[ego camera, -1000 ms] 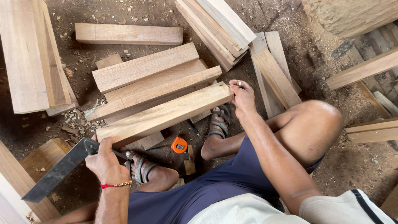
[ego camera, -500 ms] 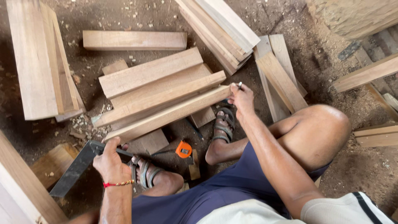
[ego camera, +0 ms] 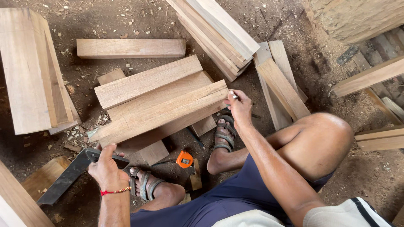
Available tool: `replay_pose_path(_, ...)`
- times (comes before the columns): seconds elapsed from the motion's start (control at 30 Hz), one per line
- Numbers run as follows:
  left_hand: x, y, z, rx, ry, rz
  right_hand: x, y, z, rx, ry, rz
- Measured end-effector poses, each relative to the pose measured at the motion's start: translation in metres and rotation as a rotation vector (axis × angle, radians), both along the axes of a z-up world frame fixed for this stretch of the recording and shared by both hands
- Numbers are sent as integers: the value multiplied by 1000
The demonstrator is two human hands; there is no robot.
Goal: The person uses a square and a pencil to draw lines on multiple wooden boards. The person aligns the square with the edge of the wood and marks several points on each board.
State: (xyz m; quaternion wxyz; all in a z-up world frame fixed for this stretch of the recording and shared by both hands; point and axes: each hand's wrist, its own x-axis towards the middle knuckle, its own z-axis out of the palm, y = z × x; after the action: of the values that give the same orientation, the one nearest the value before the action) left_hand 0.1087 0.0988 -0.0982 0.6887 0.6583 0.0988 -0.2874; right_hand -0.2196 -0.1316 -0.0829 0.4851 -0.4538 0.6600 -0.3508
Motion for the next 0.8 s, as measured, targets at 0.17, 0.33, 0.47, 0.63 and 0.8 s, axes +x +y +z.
replay_pose_path(0.17,-3,-4,5,8,20,20,-2,1,9,9,71,20)
replay_pose_path(0.33,3,-3,-12,82,96,107,7,8,-11,-250,-31,53)
replay_pose_path(0.47,-7,-7,-31,11,84,98,-2,3,-7,-248,-165,83)
replay_pose_path(0.63,-6,-11,-16,129,77,128,1,5,-1,-214,-51,95)
replay_pose_path(0.8,-9,-12,-2,42,72,105,1,6,2,-208,-4,118)
